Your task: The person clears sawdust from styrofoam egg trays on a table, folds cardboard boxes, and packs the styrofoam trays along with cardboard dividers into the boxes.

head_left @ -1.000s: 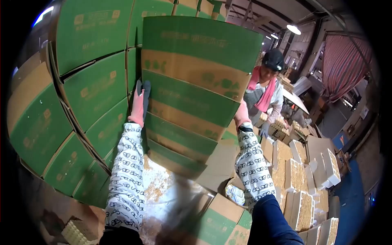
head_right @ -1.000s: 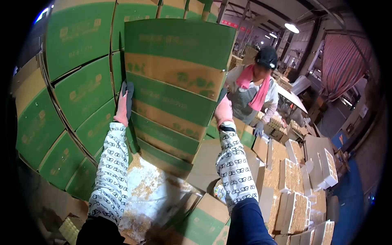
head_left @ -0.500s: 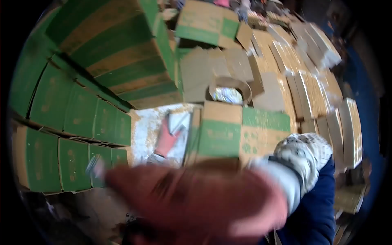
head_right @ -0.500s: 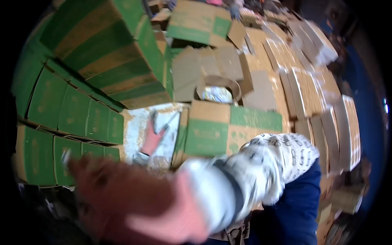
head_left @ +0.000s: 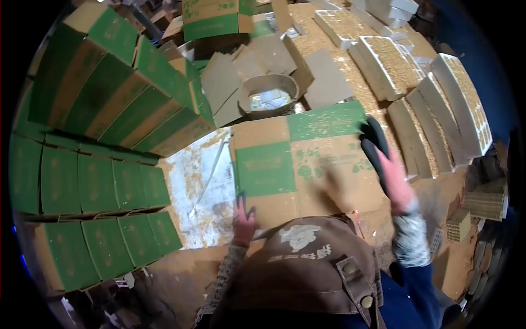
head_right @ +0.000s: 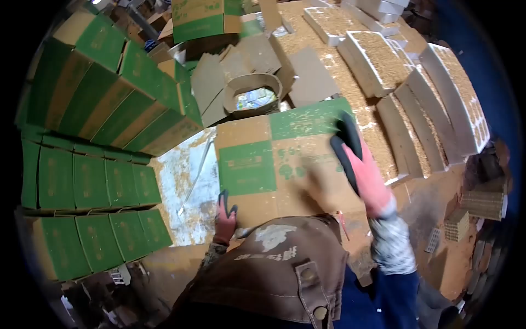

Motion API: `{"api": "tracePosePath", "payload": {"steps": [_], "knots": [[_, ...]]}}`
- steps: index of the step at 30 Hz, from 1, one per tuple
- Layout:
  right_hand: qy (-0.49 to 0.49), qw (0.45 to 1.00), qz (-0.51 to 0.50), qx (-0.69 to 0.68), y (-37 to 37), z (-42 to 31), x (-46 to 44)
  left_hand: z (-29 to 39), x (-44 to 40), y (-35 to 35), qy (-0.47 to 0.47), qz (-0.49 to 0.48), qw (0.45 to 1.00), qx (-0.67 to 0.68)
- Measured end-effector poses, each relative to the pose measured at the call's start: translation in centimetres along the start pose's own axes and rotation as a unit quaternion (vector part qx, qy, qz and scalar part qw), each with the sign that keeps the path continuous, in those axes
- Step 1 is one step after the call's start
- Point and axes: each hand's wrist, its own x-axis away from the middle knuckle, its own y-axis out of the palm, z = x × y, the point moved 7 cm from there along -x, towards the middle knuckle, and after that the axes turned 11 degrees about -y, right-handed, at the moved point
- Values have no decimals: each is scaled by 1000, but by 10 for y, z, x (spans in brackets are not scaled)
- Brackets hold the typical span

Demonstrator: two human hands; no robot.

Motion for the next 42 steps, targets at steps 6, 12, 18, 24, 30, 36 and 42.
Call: {"api": "tracePosePath", "payload": {"steps": [6, 12, 18, 24, 30, 36, 42], "knots": [[105, 895, -64, 428, -75, 270, 68, 90, 17, -23, 50, -56, 973, -218], [-37, 943, 269, 191, -158, 19, 52, 214, 73, -121, 291, -112, 801, -511], [-291, 781, 321, 449, -90, -10, -8, 292, 94, -111, 328, -439, 794, -263], [-287, 858, 407, 125, -121, -14, 35, 203, 31, -107, 75, -430, 899, 12], [-381, 915, 91, 99, -70, -80, 11, 282, 23, -160, 164, -64, 984, 4], [-346, 726, -379, 457, 67, 20, -6, 338, 118, -124, 382, -396, 787, -280], [-383, 701, -595, 92, 45, 6, -70, 289, 30, -101, 382, -39, 913, -137]]}}
